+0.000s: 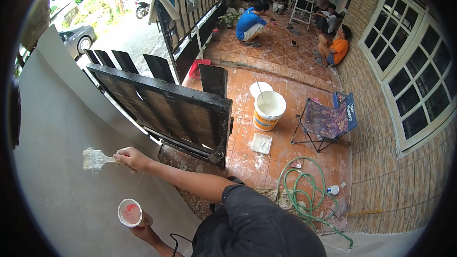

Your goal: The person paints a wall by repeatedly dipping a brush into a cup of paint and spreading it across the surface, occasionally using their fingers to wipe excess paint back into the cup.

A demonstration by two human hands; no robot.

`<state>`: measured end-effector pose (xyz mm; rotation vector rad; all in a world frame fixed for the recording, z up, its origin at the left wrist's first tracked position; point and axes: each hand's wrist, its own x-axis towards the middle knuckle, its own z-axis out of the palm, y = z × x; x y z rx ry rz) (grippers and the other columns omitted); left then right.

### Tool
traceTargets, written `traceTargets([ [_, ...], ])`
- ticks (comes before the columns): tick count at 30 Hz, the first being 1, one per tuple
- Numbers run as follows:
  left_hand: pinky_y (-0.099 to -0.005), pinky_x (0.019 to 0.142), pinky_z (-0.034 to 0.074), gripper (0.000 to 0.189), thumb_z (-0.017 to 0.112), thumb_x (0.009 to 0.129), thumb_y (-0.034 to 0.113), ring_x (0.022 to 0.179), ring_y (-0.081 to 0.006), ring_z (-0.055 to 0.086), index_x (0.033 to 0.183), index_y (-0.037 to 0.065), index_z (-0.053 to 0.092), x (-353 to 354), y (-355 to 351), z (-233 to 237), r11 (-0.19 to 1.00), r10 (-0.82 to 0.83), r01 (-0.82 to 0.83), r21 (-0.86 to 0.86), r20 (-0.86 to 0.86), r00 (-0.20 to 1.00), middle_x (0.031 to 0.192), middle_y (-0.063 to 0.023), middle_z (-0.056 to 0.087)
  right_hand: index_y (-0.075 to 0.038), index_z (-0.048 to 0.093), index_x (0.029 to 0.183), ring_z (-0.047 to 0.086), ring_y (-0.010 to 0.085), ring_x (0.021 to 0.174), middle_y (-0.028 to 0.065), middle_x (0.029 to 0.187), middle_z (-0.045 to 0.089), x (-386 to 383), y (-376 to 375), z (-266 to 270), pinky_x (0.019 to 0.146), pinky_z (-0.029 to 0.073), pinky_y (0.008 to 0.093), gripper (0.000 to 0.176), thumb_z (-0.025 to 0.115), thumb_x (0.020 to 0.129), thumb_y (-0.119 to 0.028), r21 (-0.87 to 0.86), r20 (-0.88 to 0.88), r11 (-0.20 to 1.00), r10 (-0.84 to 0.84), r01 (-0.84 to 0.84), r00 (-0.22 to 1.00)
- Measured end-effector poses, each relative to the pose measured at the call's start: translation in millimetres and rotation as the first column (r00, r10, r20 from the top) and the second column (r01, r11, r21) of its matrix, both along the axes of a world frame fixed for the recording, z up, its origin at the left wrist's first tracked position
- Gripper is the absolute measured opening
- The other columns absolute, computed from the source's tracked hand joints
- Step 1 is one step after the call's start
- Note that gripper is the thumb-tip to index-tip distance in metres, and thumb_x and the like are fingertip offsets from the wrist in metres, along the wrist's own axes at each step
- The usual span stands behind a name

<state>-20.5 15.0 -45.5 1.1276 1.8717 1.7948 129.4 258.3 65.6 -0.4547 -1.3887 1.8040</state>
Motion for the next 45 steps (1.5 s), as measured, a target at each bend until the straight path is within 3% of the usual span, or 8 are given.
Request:
traceTargets([
  [8,-0.0377,0.1,0.047,0.064,0.078,0.077,0.006,0.113,-0.024,0.06,0.132,-0.002,0.049,5,22,4,0.996,-0.091,0.09,0.023,0.038,0.995,0.126,-0.0133,0.059,-0.012,0.055,0.086,0.031,0.0033,0.049,-0.0081,0.064,0.035,131,-90,-122,0.043,0.029,0.0216,0.032,0.049,0.104,-0.038,-0.416,0.405,0.835,-0.185,0.36,0.896],
  [12,-0.0374,0.099,0.048,0.063,0.078,0.077,0.006,0.112,-0.0237,0.061,0.132,-0.002,0.049,16,21,9,0.996,-0.089,0.089,-0.002,0.032,0.996,0.126,-0.0135,0.059,-0.013,0.054,0.091,0.029,0.0033,0.05,-0.0082,0.064,0.034,169,-130,-140,0.043,0.027,0.0219,0.029,0.049,0.104,-0.037,-0.532,0.412,0.729,-0.222,0.431,0.884],
  [14,-0.0335,0.081,0.056,0.062,0.079,0.07,0.003,0.095,-0.0211,0.065,0.126,-0.006,0.052,32,36,19,0.993,-0.119,0.117,0.02,0.147,0.982,0.112,-0.012,0.063,-0.013,0.054,0.092,0.029,0.0034,0.05,-0.0081,0.064,0.034,174,-135,-134,0.044,0.027,0.022,0.028,0.049,0.104,-0.037,-0.557,0.419,0.695,-0.237,0.454,0.876],
  [24,-0.0329,0.087,0.052,0.064,0.083,0.067,0.01,0.098,-0.02,0.065,0.123,-0.004,0.055,57,47,26,0.959,-0.282,0.279,0.038,0.089,0.955,0.11,-0.0109,0.064,-0.007,0.067,0.108,0.038,0.0023,0.054,-0.0082,0.065,0.042,150,-95,-79,0.048,0.033,0.022,0.036,0.053,0.103,-0.04,-0.018,0.319,0.837,-0.514,0.547,0.797],
  [30,-0.0389,0.095,0.049,0.069,0.082,0.07,0.012,0.107,-0.023,0.062,0.13,-0.002,0.05,3,10,-2,0.991,-0.131,0.132,-0.008,0.023,0.991,0.119,-0.0122,0.061,-0.008,0.065,0.095,0.039,0.0026,0.053,-0.0076,0.065,0.043,139,-97,-89,0.047,0.033,0.0228,0.036,0.052,0.103,-0.04,-0.127,0.31,0.862,-0.436,0.491,0.845],
  [32,-0.0389,0.104,0.041,0.067,0.083,0.076,0.014,0.117,-0.0226,0.055,0.132,0.0,0.048,-6,0,8,0.993,-0.118,0.117,0.02,0.13,0.984,0.126,-0.0115,0.057,-0.009,0.058,0.086,0.039,0.0031,0.053,-0.0071,0.065,0.043,139,-100,-98,0.047,0.033,0.0231,0.036,0.05,0.104,-0.04,-0.072,0.359,0.875,-0.425,0.479,0.831],
  [40,-0.0395,0.104,0.041,0.068,0.083,0.077,0.014,0.118,-0.0232,0.055,0.133,0.0,0.047,-3,5,6,0.996,-0.084,0.079,0.036,0.147,0.986,0.128,-0.0118,0.056,-0.008,0.057,0.084,0.043,0.0067,0.054,-0.0041,0.064,0.046,148,-111,-95,0.049,0.036,0.0289,0.039,0.05,0.103,-0.041,-0.147,0.383,0.863,-0.401,0.484,0.832],
  [45,-0.0398,0.104,0.043,0.069,0.083,0.076,0.011,0.117,-0.0237,0.056,0.133,0.0,0.046,5,17,1,0.982,-0.184,0.186,-0.005,0.133,0.974,0.127,-0.0122,0.057,-0.009,0.056,0.085,0.039,0.0033,0.053,-0.0069,0.065,0.042,154,-110,-93,0.048,0.034,0.0233,0.036,0.049,0.104,-0.04,-0.085,0.41,0.84,-0.46,0.535,0.787],
])
